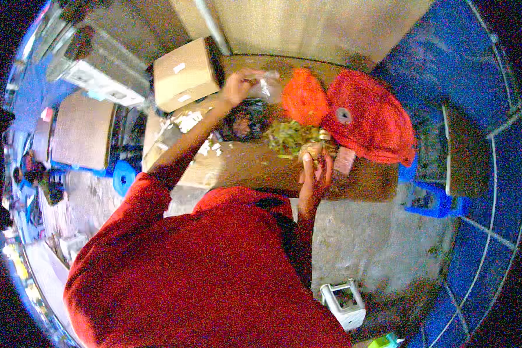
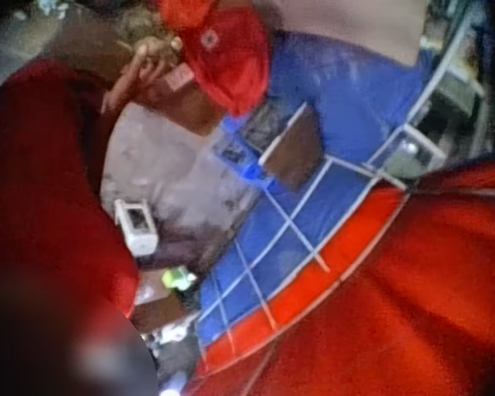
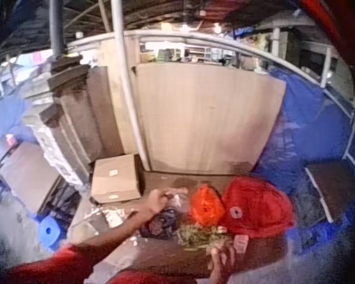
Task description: The person peels a potato with a knife, then slices it into thin pieces on a wooden cutting board. The person also handles a plastic bag and places the sliced pieces on the board.
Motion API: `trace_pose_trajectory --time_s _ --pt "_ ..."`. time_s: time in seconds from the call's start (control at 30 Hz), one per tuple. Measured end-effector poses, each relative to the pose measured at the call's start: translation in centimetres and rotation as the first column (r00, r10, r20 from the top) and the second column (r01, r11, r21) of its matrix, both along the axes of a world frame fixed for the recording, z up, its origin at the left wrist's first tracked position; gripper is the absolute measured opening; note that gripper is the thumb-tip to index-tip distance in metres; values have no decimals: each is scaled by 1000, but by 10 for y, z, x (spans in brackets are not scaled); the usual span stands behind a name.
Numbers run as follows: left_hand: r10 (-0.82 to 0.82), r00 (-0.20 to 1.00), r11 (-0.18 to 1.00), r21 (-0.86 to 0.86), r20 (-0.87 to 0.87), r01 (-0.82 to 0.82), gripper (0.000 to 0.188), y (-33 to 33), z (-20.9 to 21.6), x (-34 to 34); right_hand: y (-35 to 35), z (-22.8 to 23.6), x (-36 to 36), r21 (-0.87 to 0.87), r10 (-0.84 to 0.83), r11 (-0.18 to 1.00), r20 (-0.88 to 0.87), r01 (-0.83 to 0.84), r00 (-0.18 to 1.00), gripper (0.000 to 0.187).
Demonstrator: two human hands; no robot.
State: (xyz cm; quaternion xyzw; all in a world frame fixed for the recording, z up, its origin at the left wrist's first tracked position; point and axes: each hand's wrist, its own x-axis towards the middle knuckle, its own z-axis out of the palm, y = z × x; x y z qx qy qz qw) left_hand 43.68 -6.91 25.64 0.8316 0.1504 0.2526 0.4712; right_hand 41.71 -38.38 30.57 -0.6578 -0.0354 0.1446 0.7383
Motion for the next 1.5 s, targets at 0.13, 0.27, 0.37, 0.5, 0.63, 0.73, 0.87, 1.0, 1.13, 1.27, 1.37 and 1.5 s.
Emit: trace_pose_trajectory --time_s 0.13,0.27,0.37,0.5,0.63,0.73,0.87,1.0,1.13,1.27,1.37,1.5 --pt "288 957 922 263 22 -283 54 -45 11 -70 21 -7 -9 -126 130 982 -87 -140 988 45" --pt "-78 994 730 -683 -75 6 60 -84 31 -165 74 -16 -46 -21 462 886 94 -462 882 37" --pt "-116 992 503 -858 49 101 56 -89 25 -231 127 -23 -91 -208 675 736 143 -644 724 38" --pt "294 956 163 -986 20 -29 35 -67 1 -307 182 -37 -155 -343 920 387 210 -856 332 46" --pt "537 839 65 -996 90 65 48 -26 -2 -393 253 -87 -187 50 954 297 22 -953 299 38" --pt "596 786 39 -984 162 173 52 6 7 -439 302 -151 -200 -579 935 330 93 -745 342 41" --pt "647 748 99 -989 150 112 54 38 14 -467 316 -220 -220 -844 972 215 134 -492 195 48" --pt "559 829 112 -991 -2 -78 48 63 -8 -476 311 -250 -230 -914 945 323 297 -246 139 35" --pt "412 887 236 -915 -210 -326 37 83 -77 -471 304 -267 -232 -851 906 356 212 -386 367 29" --pt "381 890 417 -813 -249 -406 35 91 -166 -445 277 -268 -243 -469 623 726 140 -502 770 14" --pt "405 895 590 -694 -188 -412 44 91 -208 -421 254 -246 -253 -202 578 767 -195 -609 793 24" --pt "387 865 817 -316 -319 -483 44 83 -207 -428 246 -209 -277 -316 586 711 -226 -628 778 47"
